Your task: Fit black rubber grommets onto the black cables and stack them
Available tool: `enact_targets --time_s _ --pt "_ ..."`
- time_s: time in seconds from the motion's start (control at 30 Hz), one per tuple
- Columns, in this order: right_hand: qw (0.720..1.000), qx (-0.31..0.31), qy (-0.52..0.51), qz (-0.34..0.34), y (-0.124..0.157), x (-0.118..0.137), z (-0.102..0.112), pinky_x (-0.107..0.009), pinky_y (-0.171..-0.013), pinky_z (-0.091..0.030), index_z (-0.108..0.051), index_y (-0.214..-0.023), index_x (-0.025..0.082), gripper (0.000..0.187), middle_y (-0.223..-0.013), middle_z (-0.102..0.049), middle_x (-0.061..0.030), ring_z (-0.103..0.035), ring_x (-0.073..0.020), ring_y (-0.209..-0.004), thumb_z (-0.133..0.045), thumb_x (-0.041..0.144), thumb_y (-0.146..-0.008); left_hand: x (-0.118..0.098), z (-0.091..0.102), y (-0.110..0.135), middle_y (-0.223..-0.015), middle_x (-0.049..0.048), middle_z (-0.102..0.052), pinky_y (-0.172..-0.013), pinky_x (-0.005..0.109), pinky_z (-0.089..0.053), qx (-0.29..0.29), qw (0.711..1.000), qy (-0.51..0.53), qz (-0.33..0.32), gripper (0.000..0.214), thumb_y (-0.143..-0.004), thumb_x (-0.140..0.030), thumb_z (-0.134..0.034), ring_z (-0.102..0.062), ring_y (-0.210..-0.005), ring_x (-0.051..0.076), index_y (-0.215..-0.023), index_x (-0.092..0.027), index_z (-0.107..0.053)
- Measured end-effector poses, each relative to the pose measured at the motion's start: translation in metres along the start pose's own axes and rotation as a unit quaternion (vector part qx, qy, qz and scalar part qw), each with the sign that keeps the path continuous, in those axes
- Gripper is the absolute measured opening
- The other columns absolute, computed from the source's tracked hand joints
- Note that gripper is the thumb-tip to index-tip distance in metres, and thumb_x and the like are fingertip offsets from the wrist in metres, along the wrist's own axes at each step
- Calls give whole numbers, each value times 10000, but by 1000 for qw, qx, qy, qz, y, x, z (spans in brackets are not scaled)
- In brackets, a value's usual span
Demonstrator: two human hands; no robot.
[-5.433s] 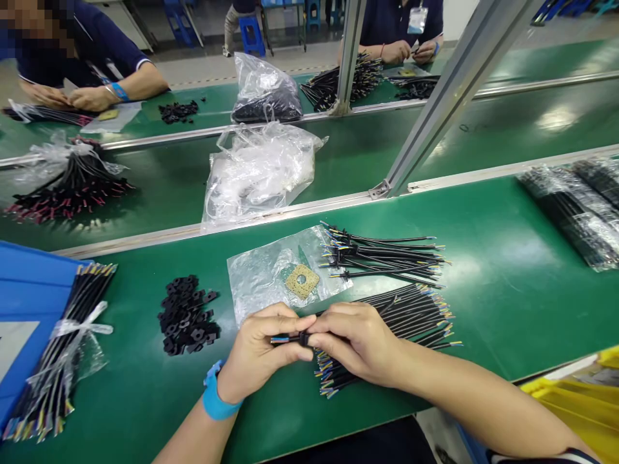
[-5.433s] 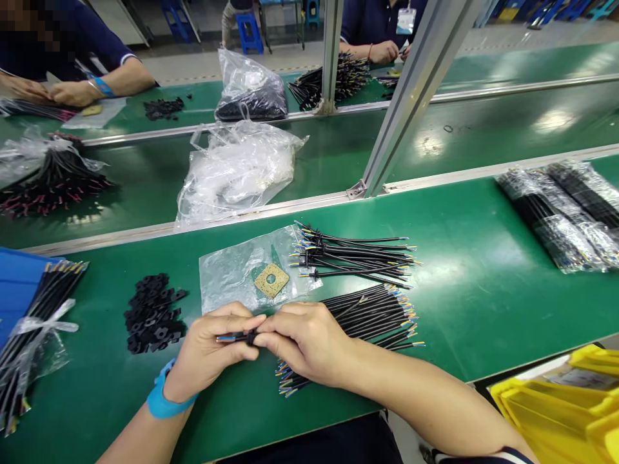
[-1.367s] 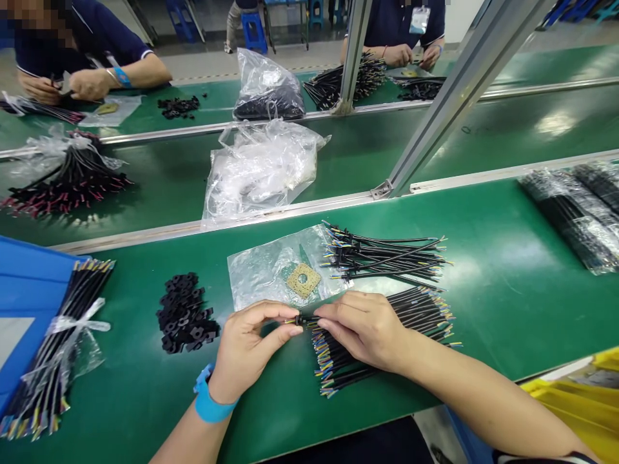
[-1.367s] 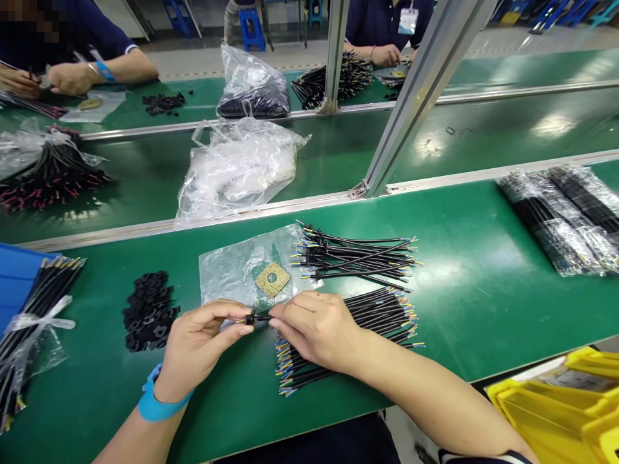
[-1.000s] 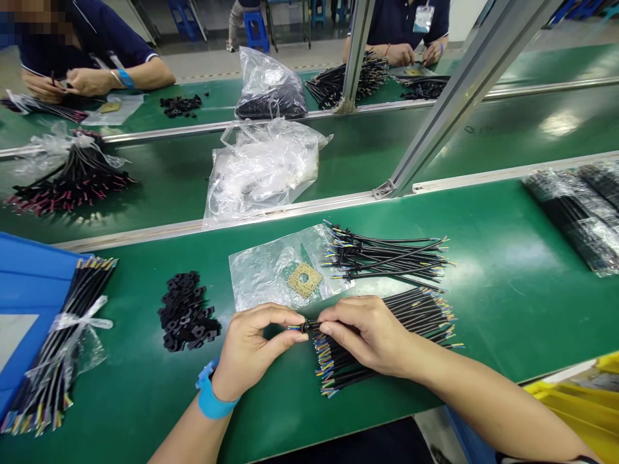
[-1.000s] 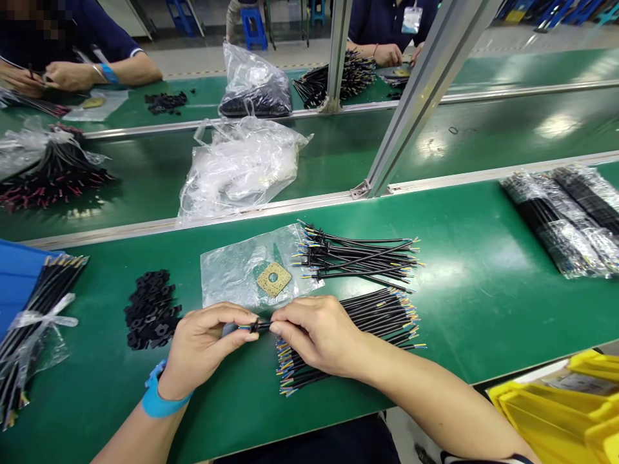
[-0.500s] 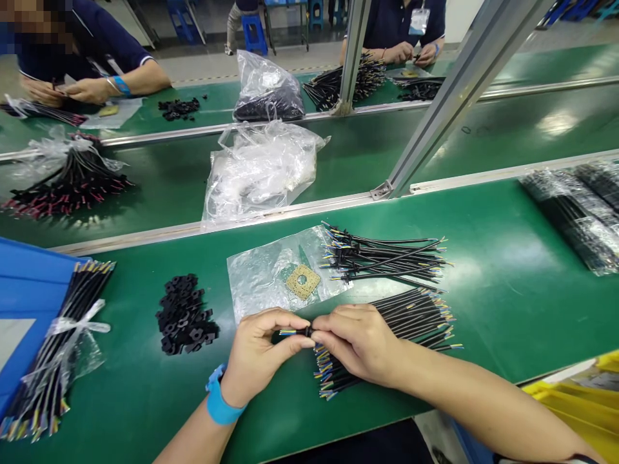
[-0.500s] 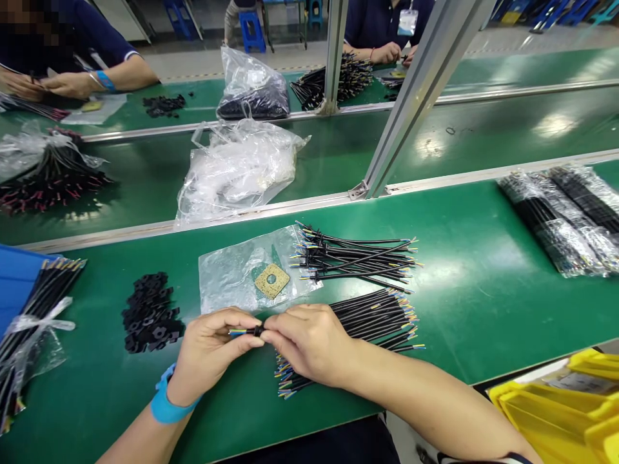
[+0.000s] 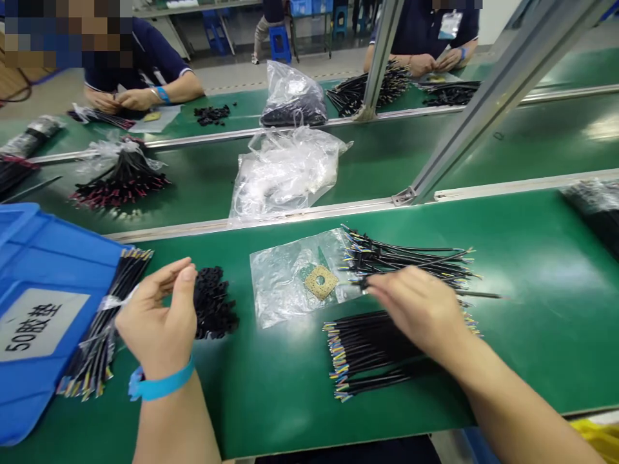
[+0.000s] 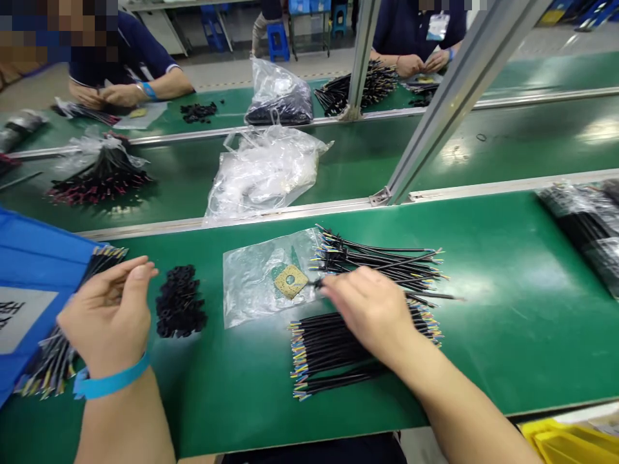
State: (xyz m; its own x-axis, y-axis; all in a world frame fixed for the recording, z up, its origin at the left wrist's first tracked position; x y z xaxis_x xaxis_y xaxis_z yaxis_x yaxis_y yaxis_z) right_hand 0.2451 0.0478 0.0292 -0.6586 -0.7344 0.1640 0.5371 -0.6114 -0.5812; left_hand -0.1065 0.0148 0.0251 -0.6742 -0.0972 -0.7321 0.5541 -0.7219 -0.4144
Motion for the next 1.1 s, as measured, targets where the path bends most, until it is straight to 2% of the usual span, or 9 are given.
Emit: enact_targets --time_s 0.2,0.27,0.37,0.53,0.63,0.77,0.87,0.97,1.1 --pt "990 38 129 -28 6 -55 -7 -379 -787 -466 -714 -1133 140 218 -1020 -752 -101 -640 -221 -848 -533 199 -1026 20 -11 -12 -1171 149 -747 -958 490 -461 146 944 -270 -117 343 -994 -416 -532 -646 -1104 352 -1111 -187 -758" --pt "989 31 136 -52 6 -55 -4 -382 -794 -463 -715 -1173 155 228 -1050 -746 -107 -644 -231 -889 -575 247 -1017 27 -18 -8 -1178 155 -741 -882 490 -443 178 917 -333 -132 323 -988 -400 -535 -626 -1074 377 -1113 -200 -757" --pt "996 75 30 -35 6 -36 -6 -349 -790 -465 -741 -1083 193 184 -980 -746 -78 -648 -196 -870 -593 282 -1022 36 -22 -5 -1154 161 -739 -785 477 -403 174 892 -387 -156 291 -969 -408 -560 -614 -1019 391 -1047 -213 -761" --pt "968 242 -68 7 14 -8 -29 -328 -777 -461 -757 -1018 211 118 -880 -710 -38 -643 -179 -829 -724 294 -942 44 -26 -6 -1010 125 -764 -717 445 -372 189 887 -383 -179 194 -935 -344 -588 -626 -935 363 -850 -246 -732" --pt "956 283 -71 7 18 -3 -38 -337 -781 -455 -747 -956 203 101 -852 -695 -27 -637 -187 -812 -784 267 -887 41 -30 -5 -924 111 -769 -723 423 -405 221 899 -346 -154 161 -915 -309 -580 -651 -886 339 -958 -245 -721" --pt "944 316 -97 -10 19 0 -41 -321 -748 -442 -673 -852 178 95 -829 -689 -20 -632 -177 -772 -748 206 -904 25 -32 -2 -911 58 -775 -742 357 -486 302 937 -162 -64 281 -876 -424 -644 -683 -859 280 -1084 -253 -726" --pt "940 319 -114 -37 19 0 -43 -308 -738 -446 -656 -916 181 103 -856 -702 -15 -636 -173 -767 -748 149 -883 14 -24 -4 -950 57 -770 -731 316 -511 284 956 -71 -7 387 -899 -564 -614 -683 -807 235 -1062 -238 -744" --pt "943 308 -123 -29 20 1 -44 -322 -784 -468 -673 -1017 196 178 -922 -716 -25 -657 -194 -842 -743 120 -871 15 -14 -9 -1083 95 -760 -841 347 -501 212 967 -136 -36 398 -957 -534 -537 -685 -942 266 -1056 -217 -758" --pt "942 310 -129 -27 21 2 -46 -307 -731 -467 -657 -900 188 94 -869 -683 -24 -628 -183 -793 -693 101 -889 24 -21 -5 -1089 117 -759 -916 434 -460 286 923 -227 -121 334 -893 -508 -649 -652 -1045 346 -1004 -225 -786"
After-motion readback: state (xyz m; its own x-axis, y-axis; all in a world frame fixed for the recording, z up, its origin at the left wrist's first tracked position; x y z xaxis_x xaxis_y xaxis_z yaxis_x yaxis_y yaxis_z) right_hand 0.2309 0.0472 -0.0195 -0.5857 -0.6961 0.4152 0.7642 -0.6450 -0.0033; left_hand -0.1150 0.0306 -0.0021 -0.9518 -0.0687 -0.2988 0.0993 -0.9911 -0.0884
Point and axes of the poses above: each hand's wrist, its own y-axis away from the middle knuckle, its own z-axis out of the back of the hand, x = y × z, the point moved 4 cm from there along -y, towards the middle knuckle
